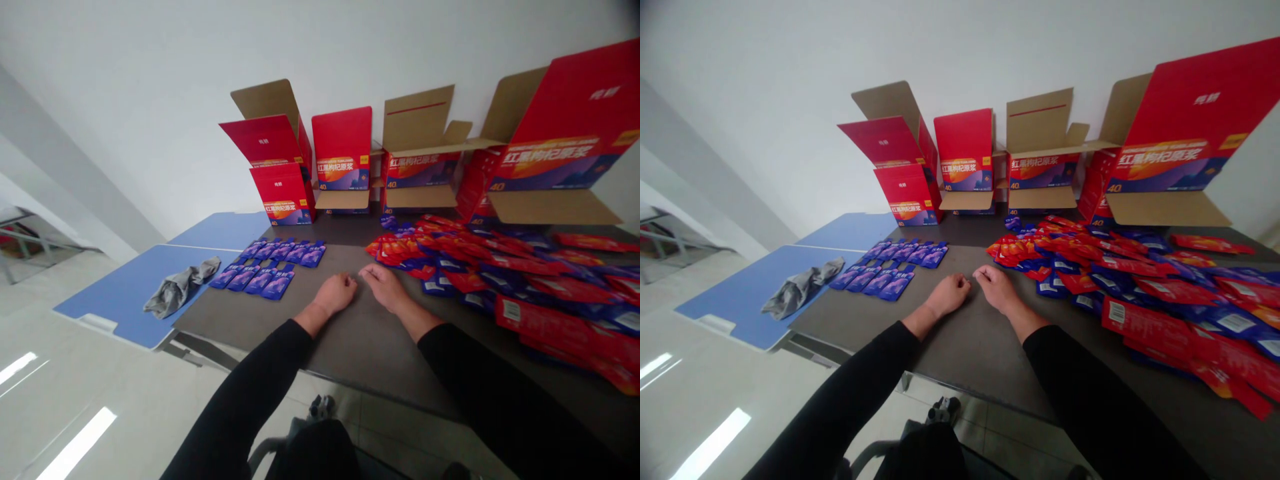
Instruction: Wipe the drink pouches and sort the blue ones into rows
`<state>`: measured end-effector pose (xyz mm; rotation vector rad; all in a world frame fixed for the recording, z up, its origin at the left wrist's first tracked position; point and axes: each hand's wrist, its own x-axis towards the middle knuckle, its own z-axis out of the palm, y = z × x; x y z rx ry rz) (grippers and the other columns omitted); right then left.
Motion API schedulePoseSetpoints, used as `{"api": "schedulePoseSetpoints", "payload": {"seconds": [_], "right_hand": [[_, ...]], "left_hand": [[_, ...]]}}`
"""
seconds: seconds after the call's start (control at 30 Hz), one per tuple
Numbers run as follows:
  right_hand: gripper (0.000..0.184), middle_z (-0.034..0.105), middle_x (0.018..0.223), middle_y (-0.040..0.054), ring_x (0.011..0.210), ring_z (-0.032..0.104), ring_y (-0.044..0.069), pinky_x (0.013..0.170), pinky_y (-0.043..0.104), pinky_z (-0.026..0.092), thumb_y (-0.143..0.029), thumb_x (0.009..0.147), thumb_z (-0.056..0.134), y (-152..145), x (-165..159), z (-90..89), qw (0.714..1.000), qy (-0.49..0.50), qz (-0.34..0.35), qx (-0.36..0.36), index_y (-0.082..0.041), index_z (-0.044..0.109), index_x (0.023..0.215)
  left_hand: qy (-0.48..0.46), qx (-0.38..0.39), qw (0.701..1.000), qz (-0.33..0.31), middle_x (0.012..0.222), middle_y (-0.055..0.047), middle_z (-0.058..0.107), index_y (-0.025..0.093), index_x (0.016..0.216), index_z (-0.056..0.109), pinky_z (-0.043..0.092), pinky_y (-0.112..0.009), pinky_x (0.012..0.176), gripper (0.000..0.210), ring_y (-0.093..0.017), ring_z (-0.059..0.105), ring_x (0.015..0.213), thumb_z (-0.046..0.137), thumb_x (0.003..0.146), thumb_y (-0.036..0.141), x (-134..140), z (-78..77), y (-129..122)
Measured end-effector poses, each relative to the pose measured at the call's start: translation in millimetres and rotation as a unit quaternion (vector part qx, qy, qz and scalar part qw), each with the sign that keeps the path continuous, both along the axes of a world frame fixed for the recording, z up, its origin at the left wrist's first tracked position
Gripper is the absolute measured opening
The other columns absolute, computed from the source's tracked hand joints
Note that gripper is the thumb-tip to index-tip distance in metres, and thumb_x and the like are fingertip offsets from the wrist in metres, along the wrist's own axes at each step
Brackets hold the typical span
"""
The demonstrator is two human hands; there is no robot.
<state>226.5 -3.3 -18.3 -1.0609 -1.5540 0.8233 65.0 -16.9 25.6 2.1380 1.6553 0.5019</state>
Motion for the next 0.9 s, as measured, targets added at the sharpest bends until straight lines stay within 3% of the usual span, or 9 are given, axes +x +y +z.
{"api": "schedulePoseSetpoints", "payload": {"seconds": [0.13, 0.33, 0.5, 0.63, 0.77, 0.9], "right_hand": [[0.023, 0.067, 0.08, 0.0023, 0.082, 0.061, 0.02, 0.08, 0.033, 0.046, -0.04, 0.086, 0.052, -1.5, -0.2, 1.0, 1.0, 0.012, 0.002, -0.005, -0.021, 0.063, 0.08], [0.025, 0.066, 0.077, 0.0016, 0.076, 0.06, 0.018, 0.074, 0.031, 0.046, -0.042, 0.086, 0.052, -5.3, -0.3, 6.0, 1.0, -0.011, -0.016, -0.002, -0.02, 0.063, 0.081], [0.017, 0.069, 0.077, 0.0024, 0.075, 0.062, 0.018, 0.07, 0.029, 0.045, -0.032, 0.088, 0.05, -7.7, 13.4, 14.5, 0.985, -0.157, -0.071, -0.007, -0.021, 0.062, 0.082], [0.012, 0.07, 0.076, 0.0036, 0.072, 0.063, 0.017, 0.066, 0.026, 0.043, -0.022, 0.086, 0.053, -13.9, 38.3, 24.0, 0.933, -0.341, -0.112, -0.038, -0.021, 0.065, 0.082], [0.012, 0.071, 0.088, 0.0069, 0.08, 0.063, 0.018, 0.071, 0.027, 0.043, -0.022, 0.086, 0.056, -25.7, 68.0, 41.2, 0.867, -0.475, -0.15, -0.029, -0.02, 0.068, 0.089], [0.025, 0.067, 0.108, 0.0129, 0.1, 0.062, 0.026, 0.083, 0.034, 0.044, -0.02, 0.079, 0.064, -41.6, 96.8, 58.4, 0.773, -0.613, -0.159, -0.01, -0.019, 0.07, 0.104]], "left_hand": [[-0.064, -0.005, 0.998, 0.014, 0.069, -0.004, 0.065, 0.016, 0.077, 0.062, 0.034, -0.025, 0.058, 0.022, -0.014, 0.053, 0.06, 0.049, 0.09, 0.028, 15.6, -10.2, 7.6], [-0.122, 0.01, 0.992, 0.01, 0.066, -0.001, 0.061, 0.017, 0.074, 0.058, 0.032, -0.024, 0.057, 0.022, -0.012, 0.049, 0.06, 0.05, 0.089, 0.031, 11.2, -18.4, 21.6], [-0.092, 0.01, 0.996, -0.018, 0.07, -0.003, 0.064, 0.019, 0.074, 0.06, 0.033, -0.026, 0.058, 0.02, -0.014, 0.051, 0.062, 0.051, 0.088, 0.03, 11.9, -22.2, 24.9], [-0.068, 0.008, 0.997, -0.024, 0.072, -0.005, 0.066, 0.019, 0.075, 0.061, 0.035, -0.026, 0.061, 0.019, -0.016, 0.055, 0.065, 0.052, 0.088, 0.029, 13.5, -20.4, 23.7], [-0.05, 0.008, 0.998, -0.034, 0.075, -0.006, 0.068, 0.02, 0.077, 0.063, 0.037, -0.026, 0.063, 0.019, -0.017, 0.059, 0.068, 0.051, 0.089, 0.029, 13.9, -17.1, 22.3], [-0.043, 0.014, 0.998, -0.042, 0.077, -0.007, 0.068, 0.02, 0.077, 0.062, 0.037, -0.027, 0.064, 0.02, -0.018, 0.06, 0.071, 0.05, 0.089, 0.03, 14.7, -16.0, 21.9]]}}
